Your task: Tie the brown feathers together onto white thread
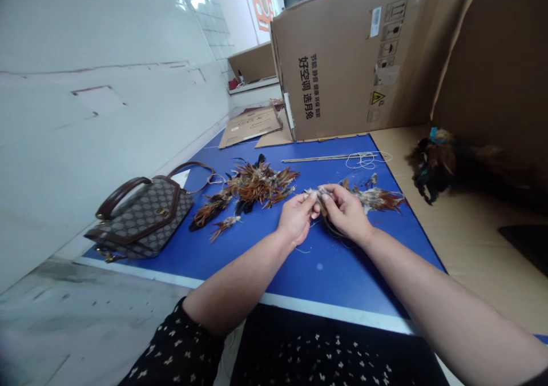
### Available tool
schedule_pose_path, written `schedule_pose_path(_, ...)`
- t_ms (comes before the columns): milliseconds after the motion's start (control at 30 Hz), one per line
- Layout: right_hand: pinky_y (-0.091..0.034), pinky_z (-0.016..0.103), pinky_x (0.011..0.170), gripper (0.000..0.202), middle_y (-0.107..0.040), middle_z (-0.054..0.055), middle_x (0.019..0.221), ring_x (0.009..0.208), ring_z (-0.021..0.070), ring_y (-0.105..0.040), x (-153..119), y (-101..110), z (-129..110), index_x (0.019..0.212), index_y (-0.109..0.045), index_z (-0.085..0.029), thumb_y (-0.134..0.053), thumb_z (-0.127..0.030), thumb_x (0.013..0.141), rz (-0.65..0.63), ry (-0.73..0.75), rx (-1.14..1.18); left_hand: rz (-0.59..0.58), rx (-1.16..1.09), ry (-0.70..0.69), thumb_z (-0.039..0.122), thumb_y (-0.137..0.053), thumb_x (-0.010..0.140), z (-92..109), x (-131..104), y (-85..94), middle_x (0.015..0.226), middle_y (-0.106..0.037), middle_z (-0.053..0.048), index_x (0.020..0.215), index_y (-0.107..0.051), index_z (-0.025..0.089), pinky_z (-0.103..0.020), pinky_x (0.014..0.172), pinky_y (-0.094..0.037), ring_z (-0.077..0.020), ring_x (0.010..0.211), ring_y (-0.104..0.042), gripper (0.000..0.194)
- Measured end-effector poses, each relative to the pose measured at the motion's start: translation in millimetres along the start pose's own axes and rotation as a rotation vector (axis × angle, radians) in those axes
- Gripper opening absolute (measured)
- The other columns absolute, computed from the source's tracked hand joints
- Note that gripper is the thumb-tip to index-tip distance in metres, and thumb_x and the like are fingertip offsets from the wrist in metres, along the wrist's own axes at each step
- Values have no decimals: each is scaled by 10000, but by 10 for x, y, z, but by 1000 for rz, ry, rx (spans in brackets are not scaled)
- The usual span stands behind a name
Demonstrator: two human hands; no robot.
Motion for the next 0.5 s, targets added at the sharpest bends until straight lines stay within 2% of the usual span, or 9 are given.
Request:
schedule_pose_path(167,-549,303,699,452,-700,33,809,710,176,-653,8,4,-4,1245,-632,-195,-639,-554,972,-60,5,12,-13,28,23,472,-860,760,-10,-2,4,619,-543,17,798,-622,119,-233,538,-291,-60,544,-442,428)
schedule_pose_path(300,-524,292,672,483,-671,21,806,689,160,-614,-17,2,8,1312,-592,-188,-591,-557,1001,-105,-36,56,8,4,4,477,-857,769,2,5,8,619,-535,29,828,-602,136,-231,535,-288,-61,540,-445,430)
schedule_pose_path(500,-489,288,632,522,-610,-5,745,670,167,-575,-35,24,32,1393,-557,-208,-536,-573,1020,-87,-22,4,-10,19,5,474,-851,774,30,5,5,599,-540,20,738,-570,138,-237,535,-292,-60,523,-440,440)
Point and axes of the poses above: each hand's wrist, its own x-axis towards the middle knuckle, its own y-axis out of the back of the hand, z = x × y, the point moved 3 cm from there along x, towards the middle knuckle
